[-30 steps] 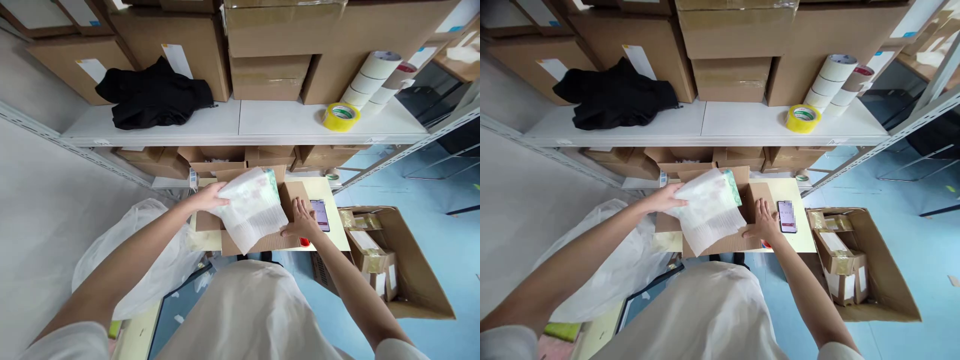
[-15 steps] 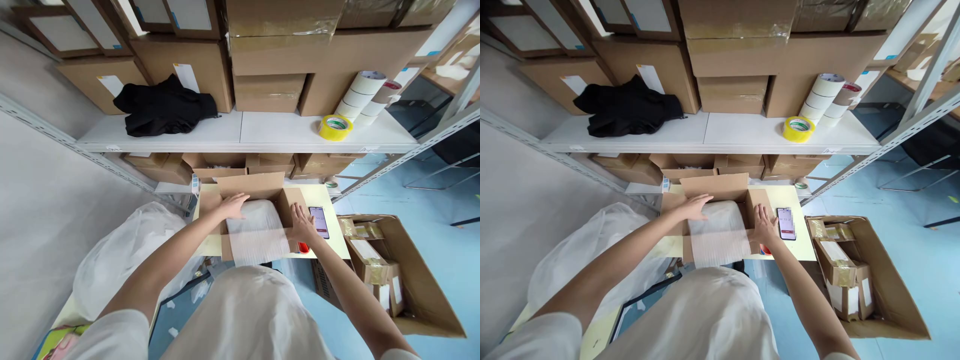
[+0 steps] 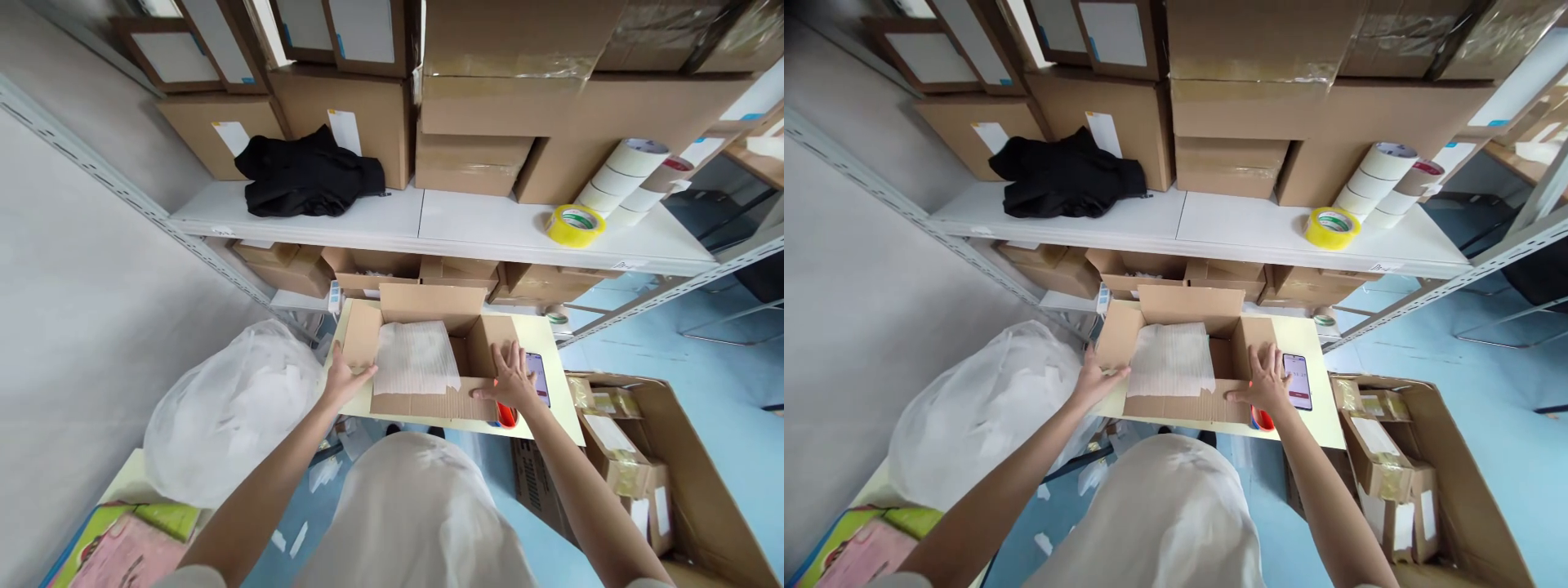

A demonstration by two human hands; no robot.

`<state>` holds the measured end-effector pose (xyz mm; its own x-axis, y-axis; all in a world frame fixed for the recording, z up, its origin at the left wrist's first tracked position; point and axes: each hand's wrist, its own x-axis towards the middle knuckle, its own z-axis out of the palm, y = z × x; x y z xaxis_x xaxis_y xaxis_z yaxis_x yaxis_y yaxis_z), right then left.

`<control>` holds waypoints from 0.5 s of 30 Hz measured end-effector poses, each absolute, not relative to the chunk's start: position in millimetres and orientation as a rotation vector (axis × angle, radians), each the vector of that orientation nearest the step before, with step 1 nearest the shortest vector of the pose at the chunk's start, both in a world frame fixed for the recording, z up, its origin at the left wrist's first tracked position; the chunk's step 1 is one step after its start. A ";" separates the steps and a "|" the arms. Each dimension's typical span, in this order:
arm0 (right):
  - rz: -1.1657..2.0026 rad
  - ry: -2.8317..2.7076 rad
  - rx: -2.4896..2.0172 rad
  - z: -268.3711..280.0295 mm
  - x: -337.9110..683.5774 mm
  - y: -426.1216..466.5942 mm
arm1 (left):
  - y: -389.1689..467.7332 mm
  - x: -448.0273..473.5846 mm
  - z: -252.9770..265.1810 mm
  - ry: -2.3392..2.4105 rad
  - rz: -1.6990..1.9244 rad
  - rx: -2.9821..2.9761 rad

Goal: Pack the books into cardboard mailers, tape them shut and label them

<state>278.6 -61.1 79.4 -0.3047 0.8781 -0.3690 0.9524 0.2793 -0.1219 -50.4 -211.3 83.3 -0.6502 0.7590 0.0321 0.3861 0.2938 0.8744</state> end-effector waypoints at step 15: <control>-0.415 2.330 1.666 81.8 277.3 -65.7 | -205.9 -14.4 100.6 1.769 0.536 2.079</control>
